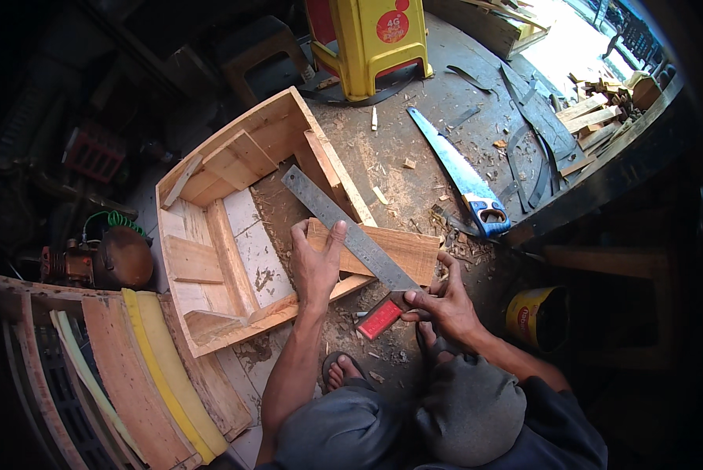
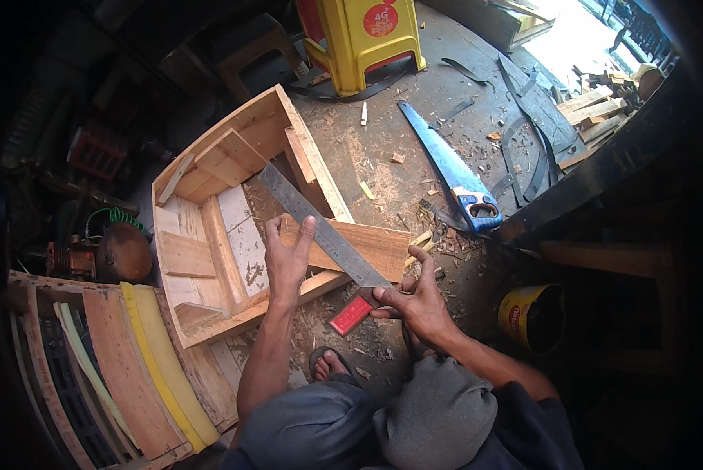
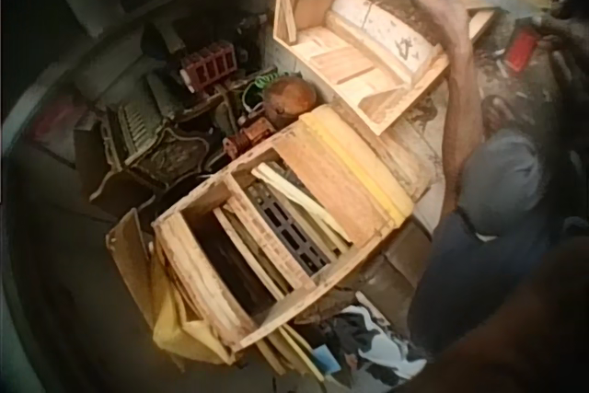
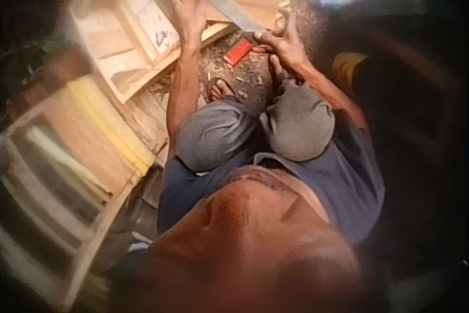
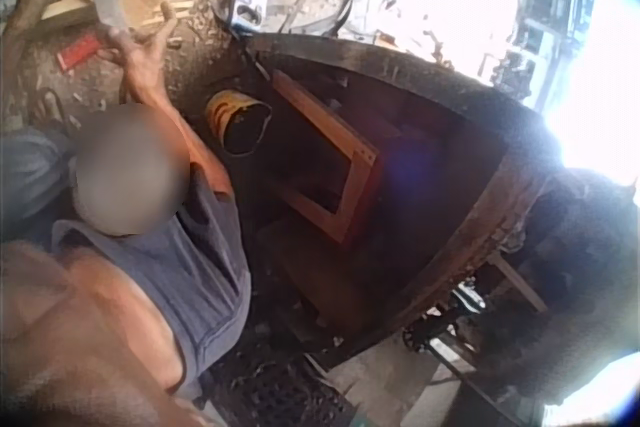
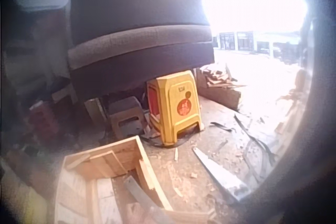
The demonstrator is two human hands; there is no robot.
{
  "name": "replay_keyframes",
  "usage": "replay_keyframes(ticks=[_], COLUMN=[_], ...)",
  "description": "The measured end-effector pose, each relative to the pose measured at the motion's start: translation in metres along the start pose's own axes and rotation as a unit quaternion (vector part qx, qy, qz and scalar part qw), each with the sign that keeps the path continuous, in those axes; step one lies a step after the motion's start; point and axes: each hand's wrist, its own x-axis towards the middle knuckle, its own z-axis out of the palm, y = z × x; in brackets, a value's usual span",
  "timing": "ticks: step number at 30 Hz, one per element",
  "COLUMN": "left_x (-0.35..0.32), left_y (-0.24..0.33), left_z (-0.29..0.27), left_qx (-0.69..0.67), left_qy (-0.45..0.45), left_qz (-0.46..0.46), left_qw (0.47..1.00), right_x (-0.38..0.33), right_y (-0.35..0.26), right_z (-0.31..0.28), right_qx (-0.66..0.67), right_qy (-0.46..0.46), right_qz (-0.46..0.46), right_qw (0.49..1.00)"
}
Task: The person assembles a wooden box by hammering nails into pre-drilled holes, fitting wooden slats into place, and securing the structure. They use a hammer and a metal square to align and fasten the pieces.
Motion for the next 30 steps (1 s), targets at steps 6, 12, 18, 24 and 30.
replay_keyframes(ticks=[6,12,18,24,30], left_x=[0.012,0.022,0.026,0.028,0.038], left_y=[0.0,-0.012,-0.008,0.005,-0.001], left_z=[-0.013,-0.01,-0.002,-0.007,-0.012], left_qx=[-0.061,-0.045,-0.062,-0.05,0.011], left_qy=[-0.13,-0.123,-0.142,-0.176,-0.173], left_qz=[-0.047,-0.04,-0.015,-0.024,-0.014], left_qw=[0.988,0.991,0.988,0.983,0.985], right_x=[0.004,-0.001,-0.052,-0.069,0.029], right_y=[0.006,0.013,0.126,0.203,0.132], right_z=[0.0,-0.045,-0.172,-0.221,-0.215], right_qx=[-0.006,-0.087,-0.54,-0.585,-0.624], right_qy=[-0.011,0.041,0.149,0.26,0.374], right_qz=[-0.011,-0.039,-0.028,-0.018,0.014], right_qw=[1.0,0.995,0.828,0.768,0.686])
